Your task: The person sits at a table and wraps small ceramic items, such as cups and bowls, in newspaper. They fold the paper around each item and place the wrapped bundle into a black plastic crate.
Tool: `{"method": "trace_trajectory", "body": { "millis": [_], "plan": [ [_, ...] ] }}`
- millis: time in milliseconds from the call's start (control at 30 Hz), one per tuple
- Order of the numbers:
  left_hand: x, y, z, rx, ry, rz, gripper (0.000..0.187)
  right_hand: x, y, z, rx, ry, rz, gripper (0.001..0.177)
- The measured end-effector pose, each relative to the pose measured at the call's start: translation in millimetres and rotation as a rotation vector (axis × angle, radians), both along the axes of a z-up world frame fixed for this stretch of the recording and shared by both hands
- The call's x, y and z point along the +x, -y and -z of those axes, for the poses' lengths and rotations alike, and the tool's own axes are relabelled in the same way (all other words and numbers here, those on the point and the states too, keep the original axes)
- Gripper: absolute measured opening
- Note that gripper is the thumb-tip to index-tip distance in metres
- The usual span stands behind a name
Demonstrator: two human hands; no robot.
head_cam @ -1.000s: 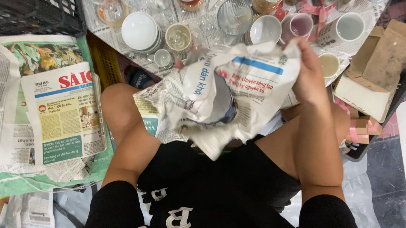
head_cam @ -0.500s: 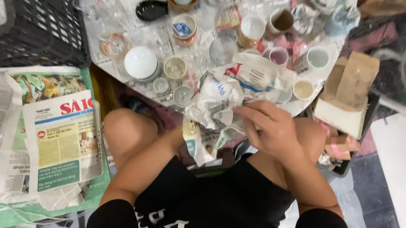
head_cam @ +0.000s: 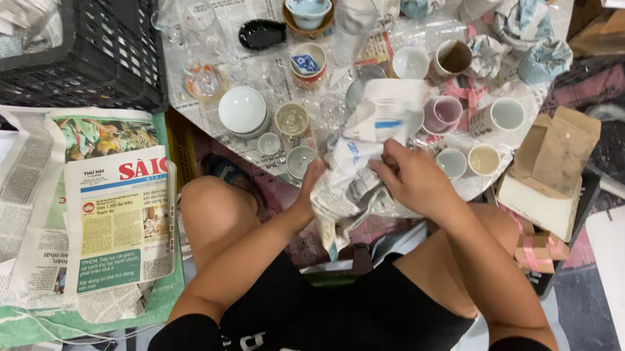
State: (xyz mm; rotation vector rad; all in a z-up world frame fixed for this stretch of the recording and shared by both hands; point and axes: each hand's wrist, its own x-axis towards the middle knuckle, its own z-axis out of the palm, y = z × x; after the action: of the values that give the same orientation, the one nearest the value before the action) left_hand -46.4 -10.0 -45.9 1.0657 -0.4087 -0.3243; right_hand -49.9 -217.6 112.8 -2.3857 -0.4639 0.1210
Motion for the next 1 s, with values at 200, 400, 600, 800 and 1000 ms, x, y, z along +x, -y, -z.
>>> {"method": "trace_trajectory", "body": {
  "millis": [200, 400, 600, 800, 1000],
  "plan": [
    [7.4, -10.3, 68.1, 0.013, -0.075, -0.248, 0.054, -8.2, 9.0, -8.3, 0.105, -0.023, 0.114, 0.024],
    [33.4, -23.8, 17.9, 0.258, -0.184, -0.404, 0.066, 37.2, 64.8, -24.7, -0.022, 0.025, 0.207, 0.018],
    [15.1, -37.2, -81.5, -0.047, 0.527, -0.488, 0.072, 118.6, 137.7, -28.2, -0.028, 0.098, 0.268, 0.024],
    [29.4, -8.7, -79.4, 0.01, 0.507, -0.386, 0.07, 279.0, 175.2, 79.2, 0.126, 0.073, 0.346, 0.023],
    [30.4, -5.6, -62.2, 0.044, 0.475, -0.351, 0.067, 353.4, 174.7, 150.3, -0.489, 0.208, 0.417, 0.026]
  ]
}}
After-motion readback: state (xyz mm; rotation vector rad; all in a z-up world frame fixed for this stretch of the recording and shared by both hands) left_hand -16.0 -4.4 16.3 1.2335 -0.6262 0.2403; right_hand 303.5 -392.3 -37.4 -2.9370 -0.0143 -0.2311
